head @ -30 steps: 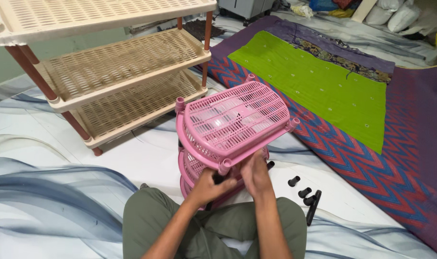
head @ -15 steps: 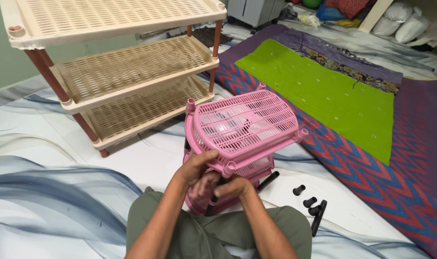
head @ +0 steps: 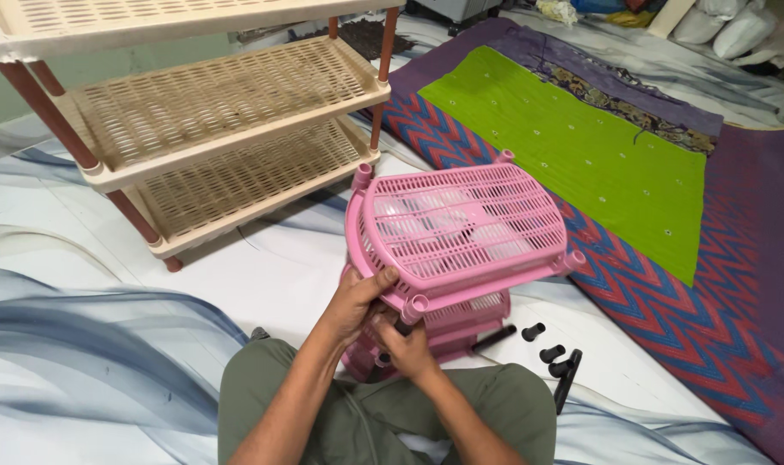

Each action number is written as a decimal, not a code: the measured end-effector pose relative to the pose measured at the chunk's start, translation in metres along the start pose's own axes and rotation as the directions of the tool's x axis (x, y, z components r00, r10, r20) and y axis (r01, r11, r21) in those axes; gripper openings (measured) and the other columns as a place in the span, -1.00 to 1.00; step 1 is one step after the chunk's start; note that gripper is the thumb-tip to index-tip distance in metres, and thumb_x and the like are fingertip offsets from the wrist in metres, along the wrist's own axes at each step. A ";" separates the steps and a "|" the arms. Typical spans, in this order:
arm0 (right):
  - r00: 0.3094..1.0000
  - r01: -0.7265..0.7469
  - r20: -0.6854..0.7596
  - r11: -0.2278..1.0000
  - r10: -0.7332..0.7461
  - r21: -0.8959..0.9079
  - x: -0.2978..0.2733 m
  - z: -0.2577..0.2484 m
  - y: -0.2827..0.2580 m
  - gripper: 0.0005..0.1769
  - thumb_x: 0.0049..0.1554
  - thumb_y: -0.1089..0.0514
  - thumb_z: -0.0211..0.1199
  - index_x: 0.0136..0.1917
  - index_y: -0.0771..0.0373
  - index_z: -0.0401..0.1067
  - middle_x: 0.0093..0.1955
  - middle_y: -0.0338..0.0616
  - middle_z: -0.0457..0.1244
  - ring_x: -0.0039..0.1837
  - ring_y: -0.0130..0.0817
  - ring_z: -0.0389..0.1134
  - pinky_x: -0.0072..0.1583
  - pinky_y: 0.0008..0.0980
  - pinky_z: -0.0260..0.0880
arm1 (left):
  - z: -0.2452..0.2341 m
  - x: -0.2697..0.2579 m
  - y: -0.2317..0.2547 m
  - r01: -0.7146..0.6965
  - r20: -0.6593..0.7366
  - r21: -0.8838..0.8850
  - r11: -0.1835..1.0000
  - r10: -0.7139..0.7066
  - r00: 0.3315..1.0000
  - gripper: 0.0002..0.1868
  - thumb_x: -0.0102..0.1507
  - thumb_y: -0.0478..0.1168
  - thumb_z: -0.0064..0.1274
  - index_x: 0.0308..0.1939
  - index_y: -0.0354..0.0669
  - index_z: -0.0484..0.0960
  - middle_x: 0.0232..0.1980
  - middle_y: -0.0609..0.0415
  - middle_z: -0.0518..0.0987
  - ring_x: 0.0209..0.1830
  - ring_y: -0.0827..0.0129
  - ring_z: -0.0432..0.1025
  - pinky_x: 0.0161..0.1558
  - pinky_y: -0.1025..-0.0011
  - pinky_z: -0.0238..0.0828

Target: The person disassembles a pink plastic three-tier rack by removing the black vertical poles and caps, then separates the pink trays. A beige rack is also visible nearby.

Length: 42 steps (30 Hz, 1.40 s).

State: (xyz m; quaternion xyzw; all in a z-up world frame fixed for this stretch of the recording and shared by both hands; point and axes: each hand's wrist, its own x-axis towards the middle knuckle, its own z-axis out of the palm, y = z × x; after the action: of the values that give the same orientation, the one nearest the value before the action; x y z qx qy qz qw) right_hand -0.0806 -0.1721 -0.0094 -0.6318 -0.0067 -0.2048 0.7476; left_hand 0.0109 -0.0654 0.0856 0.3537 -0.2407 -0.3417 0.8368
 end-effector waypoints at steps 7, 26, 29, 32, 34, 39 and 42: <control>0.974 0.124 -0.162 0.972 -0.158 -0.201 0.018 -0.002 -0.010 -0.80 0.17 0.35 0.11 0.05 0.40 0.48 -0.20 -0.30 0.26 -0.18 -0.55 0.23 -0.14 -0.50 0.24 | 0.024 0.003 0.004 -0.149 -0.171 0.072 0.986 0.159 0.972 -0.46 0.30 -0.14 0.23 0.24 -0.48 0.52 0.10 -0.03 0.63 0.07 0.33 0.51 0.16 0.31 0.44; 0.977 -0.176 0.093 0.969 0.193 -0.172 0.017 -0.027 -0.028 -0.82 0.06 0.28 0.19 -0.04 0.34 0.48 -0.29 -0.22 0.23 -0.24 -0.42 0.26 -0.17 -0.41 0.28 | 0.025 -0.031 0.034 -0.328 -0.203 0.139 0.934 0.351 0.914 -0.40 0.31 -0.07 0.19 0.33 -0.35 0.43 0.23 -0.01 0.54 0.23 0.34 0.42 0.29 0.32 0.32; 0.976 -0.192 0.066 0.962 0.208 -0.193 0.015 -0.041 -0.021 -0.82 0.17 0.23 0.27 0.01 0.36 0.44 -0.23 -0.20 0.25 -0.17 -0.39 0.26 -0.11 -0.35 0.31 | 0.033 -0.028 0.025 -0.290 -0.173 0.130 0.948 0.310 0.935 -0.38 0.29 -0.06 0.21 0.33 -0.34 0.44 0.18 -0.01 0.55 0.14 0.32 0.43 0.17 0.28 0.34; 0.986 -0.027 0.130 0.874 0.102 -0.485 0.004 -0.063 -0.021 -0.46 0.01 0.24 0.49 0.20 0.30 0.33 -0.04 -0.15 0.26 0.01 -0.35 0.29 0.03 -0.34 0.39 | 0.042 -0.026 0.017 -0.248 -0.127 0.150 0.957 0.268 0.955 -0.35 0.27 -0.03 0.24 0.32 -0.35 0.45 0.13 0.00 0.57 0.06 0.31 0.43 0.04 0.27 0.36; 0.997 -0.024 0.052 0.887 0.054 -0.460 0.001 -0.086 -0.035 -0.31 0.10 0.11 0.41 0.40 0.28 0.19 0.25 -0.13 0.22 0.24 -0.33 0.25 0.22 -0.28 0.34 | 0.047 -0.026 0.016 -0.270 -0.026 0.135 0.953 0.276 0.961 -0.32 0.26 0.01 0.25 0.33 -0.32 0.43 0.21 0.06 0.57 0.21 0.37 0.45 0.25 0.35 0.40; 0.978 0.174 -0.165 0.943 -0.131 0.283 -0.044 -0.141 -0.110 0.17 0.06 -0.58 0.08 0.65 0.18 -0.06 0.64 -0.15 0.03 0.60 -0.20 0.08 0.53 -0.04 0.03 | 0.071 -0.035 0.004 -0.028 0.144 0.266 0.964 -0.011 0.990 -0.32 0.29 -0.02 0.26 0.35 -0.43 0.53 0.21 -0.04 0.58 0.12 0.31 0.38 0.11 0.35 0.32; 0.939 0.343 -0.176 0.808 -0.295 0.479 -0.089 -0.153 -0.160 0.06 0.19 -0.44 0.14 0.69 0.25 0.00 0.66 -0.06 0.03 0.61 -0.07 0.04 0.54 0.01 0.02 | 0.097 -0.033 -0.021 -0.029 0.384 0.272 0.962 -0.081 0.920 -0.31 0.26 0.00 0.25 0.36 -0.32 0.45 0.27 0.02 0.57 0.25 0.37 0.45 0.23 0.35 0.45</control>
State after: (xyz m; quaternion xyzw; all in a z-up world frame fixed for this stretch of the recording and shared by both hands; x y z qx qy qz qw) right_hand -0.2503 -0.3097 0.0870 -0.3946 -0.1313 -0.3477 0.8403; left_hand -0.0814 -0.0934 0.1257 0.3932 -0.4429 -0.3801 0.7104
